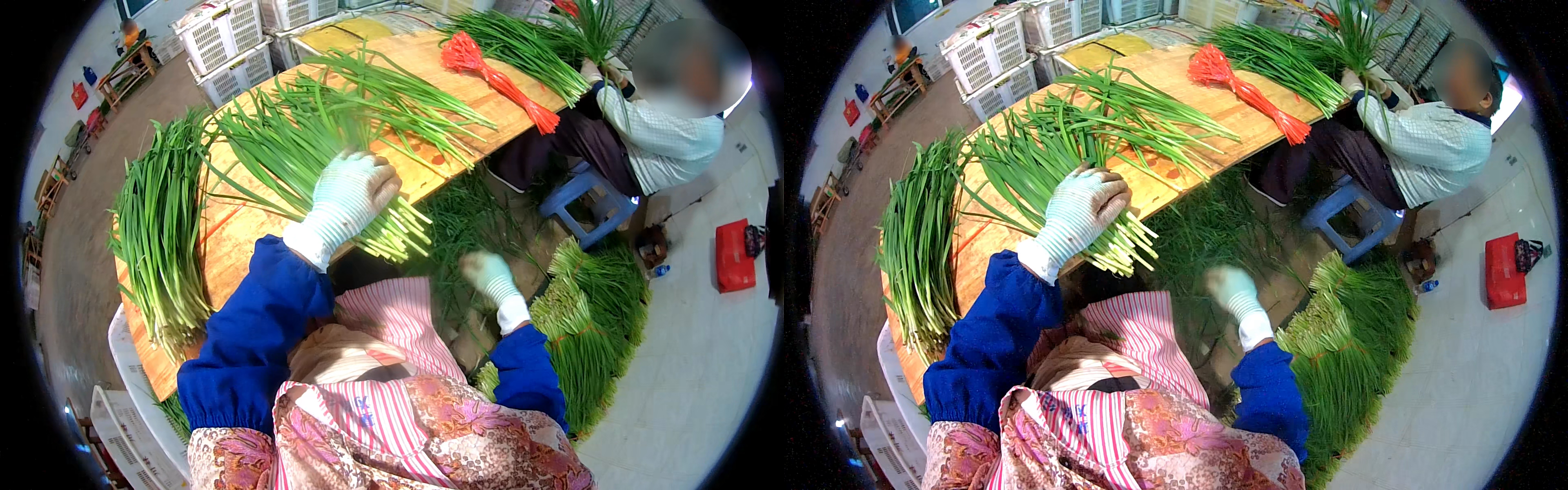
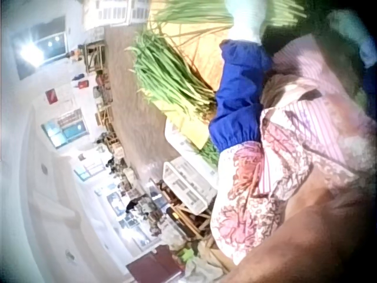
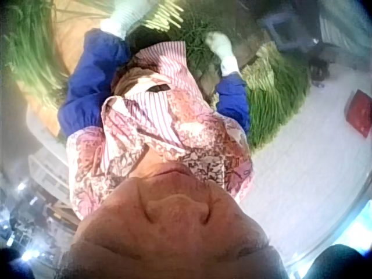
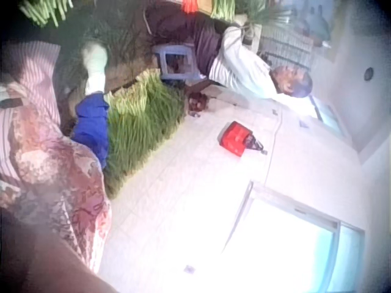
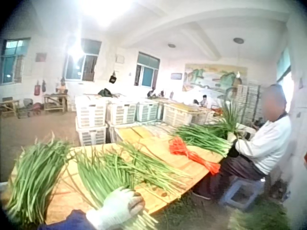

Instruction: The person gathers green onions into bunches by hand, aligns the root ends, and secures them with a red tie before placing the bundles into a plastic crate.

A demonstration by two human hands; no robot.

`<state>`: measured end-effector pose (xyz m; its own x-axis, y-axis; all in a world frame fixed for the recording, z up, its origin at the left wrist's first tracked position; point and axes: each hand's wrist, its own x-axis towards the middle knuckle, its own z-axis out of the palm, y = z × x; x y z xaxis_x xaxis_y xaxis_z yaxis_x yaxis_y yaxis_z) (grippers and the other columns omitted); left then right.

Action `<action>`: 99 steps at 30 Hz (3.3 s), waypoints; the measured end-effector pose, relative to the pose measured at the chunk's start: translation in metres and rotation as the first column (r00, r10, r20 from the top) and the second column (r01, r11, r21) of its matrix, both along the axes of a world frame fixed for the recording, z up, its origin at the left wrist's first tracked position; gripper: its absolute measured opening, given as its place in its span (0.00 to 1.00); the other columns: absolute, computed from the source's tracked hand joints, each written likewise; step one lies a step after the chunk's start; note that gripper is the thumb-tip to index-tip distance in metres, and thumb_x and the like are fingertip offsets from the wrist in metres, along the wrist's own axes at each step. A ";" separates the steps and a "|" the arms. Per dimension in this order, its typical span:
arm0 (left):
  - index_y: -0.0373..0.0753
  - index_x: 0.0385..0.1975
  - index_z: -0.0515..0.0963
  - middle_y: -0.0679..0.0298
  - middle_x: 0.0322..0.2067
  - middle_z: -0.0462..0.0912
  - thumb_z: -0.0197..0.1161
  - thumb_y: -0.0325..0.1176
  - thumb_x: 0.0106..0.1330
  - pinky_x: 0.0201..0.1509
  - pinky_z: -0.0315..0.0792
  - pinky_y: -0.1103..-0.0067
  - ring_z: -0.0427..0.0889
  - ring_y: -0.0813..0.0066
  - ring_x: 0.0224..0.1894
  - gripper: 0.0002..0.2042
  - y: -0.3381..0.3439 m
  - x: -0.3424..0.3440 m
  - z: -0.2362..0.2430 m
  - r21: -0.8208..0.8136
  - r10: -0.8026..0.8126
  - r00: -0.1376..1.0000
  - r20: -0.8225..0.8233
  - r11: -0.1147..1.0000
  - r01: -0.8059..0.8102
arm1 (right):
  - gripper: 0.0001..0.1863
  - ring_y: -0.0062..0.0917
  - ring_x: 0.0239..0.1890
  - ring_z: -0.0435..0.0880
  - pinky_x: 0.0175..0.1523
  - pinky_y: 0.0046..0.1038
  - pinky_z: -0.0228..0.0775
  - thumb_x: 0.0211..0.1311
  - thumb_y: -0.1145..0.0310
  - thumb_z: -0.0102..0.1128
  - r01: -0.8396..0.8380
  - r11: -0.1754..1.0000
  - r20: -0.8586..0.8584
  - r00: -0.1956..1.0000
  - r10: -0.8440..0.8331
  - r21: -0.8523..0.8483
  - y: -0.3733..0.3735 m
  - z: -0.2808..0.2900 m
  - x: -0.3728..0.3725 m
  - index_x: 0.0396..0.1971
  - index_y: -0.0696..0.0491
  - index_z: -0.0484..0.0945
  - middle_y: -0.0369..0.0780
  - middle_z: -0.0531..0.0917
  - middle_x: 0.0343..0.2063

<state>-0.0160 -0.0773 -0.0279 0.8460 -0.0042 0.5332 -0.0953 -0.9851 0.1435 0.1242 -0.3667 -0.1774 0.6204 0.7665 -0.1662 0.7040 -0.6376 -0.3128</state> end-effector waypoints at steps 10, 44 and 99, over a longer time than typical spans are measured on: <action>0.41 0.40 0.78 0.60 0.45 0.77 0.58 0.36 0.59 0.56 0.66 0.67 0.75 0.61 0.50 0.11 -0.005 0.005 0.001 -0.074 0.054 0.993 0.101 0.996 -0.047 | 0.09 0.39 0.29 0.80 0.36 0.36 0.72 0.51 0.62 0.59 -0.240 0.866 0.347 0.934 0.083 0.439 0.125 0.159 -0.027 0.27 0.52 0.79 0.43 0.80 0.25; 0.41 0.40 0.77 0.59 0.42 0.78 0.57 0.41 0.59 0.59 0.63 0.64 0.75 0.63 0.49 0.14 -0.012 -0.002 0.023 0.123 -0.031 0.955 0.294 0.992 -0.006 | 0.09 0.25 0.27 0.81 0.37 0.25 0.72 0.56 0.69 0.58 -0.290 0.781 0.096 0.953 0.286 0.553 0.124 0.150 -0.019 0.35 0.55 0.80 0.39 0.80 0.21; 0.39 0.38 0.76 0.58 0.38 0.79 0.61 0.34 0.55 0.51 0.68 0.66 0.77 0.58 0.44 0.12 -0.002 -0.008 0.004 -0.032 0.001 0.995 0.102 0.999 0.002 | 0.07 0.34 0.29 0.81 0.37 0.27 0.72 0.51 0.72 0.62 -0.012 0.512 0.083 0.990 -0.116 0.859 0.134 0.162 0.019 0.31 0.55 0.79 0.43 0.81 0.27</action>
